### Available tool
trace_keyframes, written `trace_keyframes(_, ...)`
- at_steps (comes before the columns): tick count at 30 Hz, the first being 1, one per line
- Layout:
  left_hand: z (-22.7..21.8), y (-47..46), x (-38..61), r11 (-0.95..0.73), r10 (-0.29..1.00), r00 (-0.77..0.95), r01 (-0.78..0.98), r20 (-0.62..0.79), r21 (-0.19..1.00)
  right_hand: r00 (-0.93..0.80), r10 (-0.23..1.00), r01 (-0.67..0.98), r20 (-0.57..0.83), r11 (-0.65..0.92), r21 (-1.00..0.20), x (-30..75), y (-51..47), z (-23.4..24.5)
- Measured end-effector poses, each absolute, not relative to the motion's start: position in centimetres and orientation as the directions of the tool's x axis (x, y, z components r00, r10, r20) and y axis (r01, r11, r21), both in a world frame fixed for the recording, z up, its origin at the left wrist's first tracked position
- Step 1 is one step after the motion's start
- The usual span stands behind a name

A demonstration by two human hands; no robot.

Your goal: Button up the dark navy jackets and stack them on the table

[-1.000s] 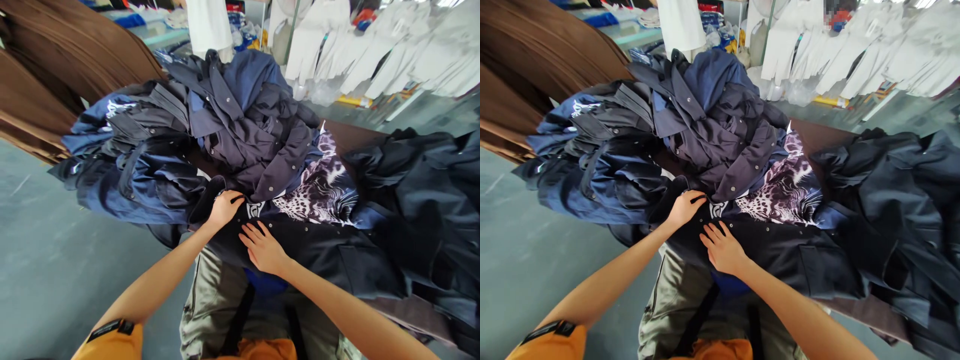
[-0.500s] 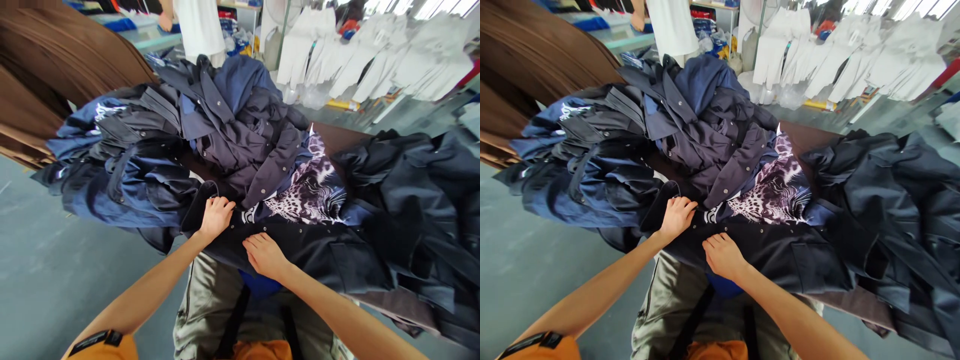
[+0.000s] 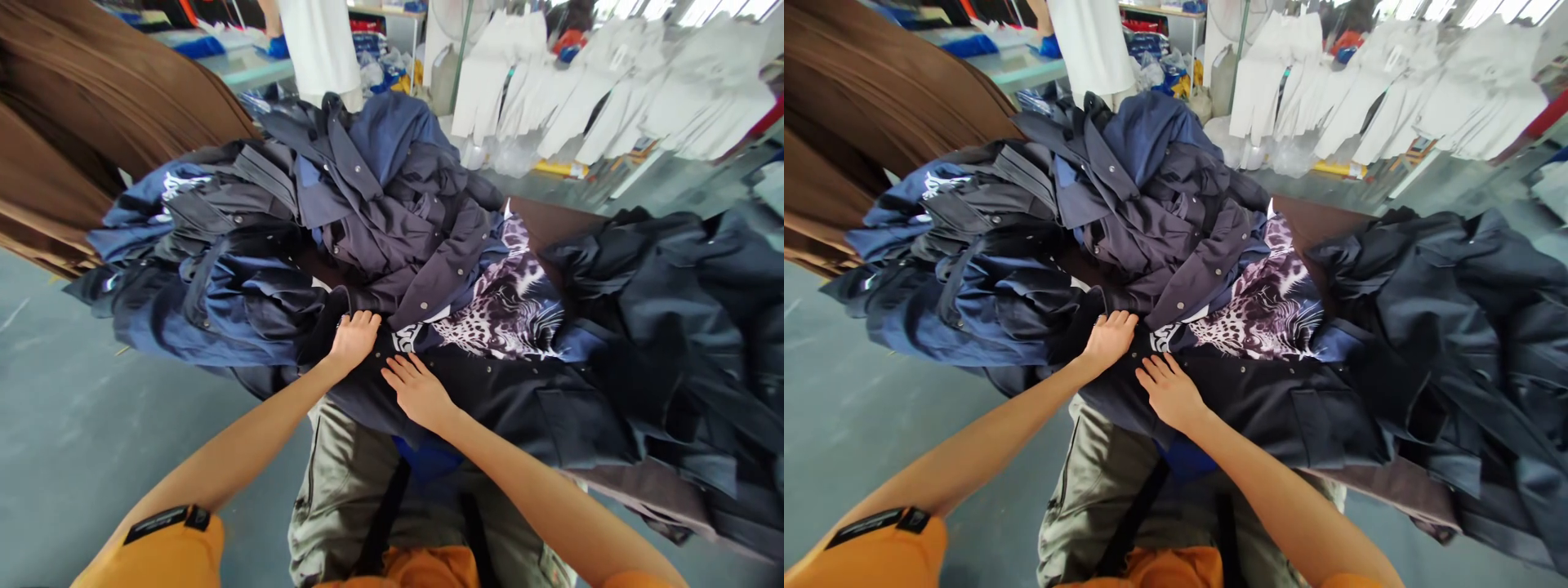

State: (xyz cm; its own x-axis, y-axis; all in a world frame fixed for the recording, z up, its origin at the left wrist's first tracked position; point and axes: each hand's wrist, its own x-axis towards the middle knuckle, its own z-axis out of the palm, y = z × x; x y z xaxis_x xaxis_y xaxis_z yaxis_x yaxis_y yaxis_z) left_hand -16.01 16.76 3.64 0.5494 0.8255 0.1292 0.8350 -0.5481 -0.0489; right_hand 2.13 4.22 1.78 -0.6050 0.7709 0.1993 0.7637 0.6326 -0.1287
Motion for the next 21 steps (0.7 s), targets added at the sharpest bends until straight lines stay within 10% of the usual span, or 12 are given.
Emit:
trace_keyframes(7, 4.6, 15.2, -17.5, -0.635, 0.756, 0.57, 0.757, 0.321, 0.151, -0.682, 0.725, 0.705, 0.1, 0.687, -0.176, 2.4, 5.5, 3.1)
trace_keyframes(21, 4.6, 12.9, -20.1, -0.797, 0.587, 0.778, 0.604, 0.224, -0.013, -0.639, 0.756, 0.715, 0.145, 0.652, -0.252, 2.3, 5.8, 2.6)
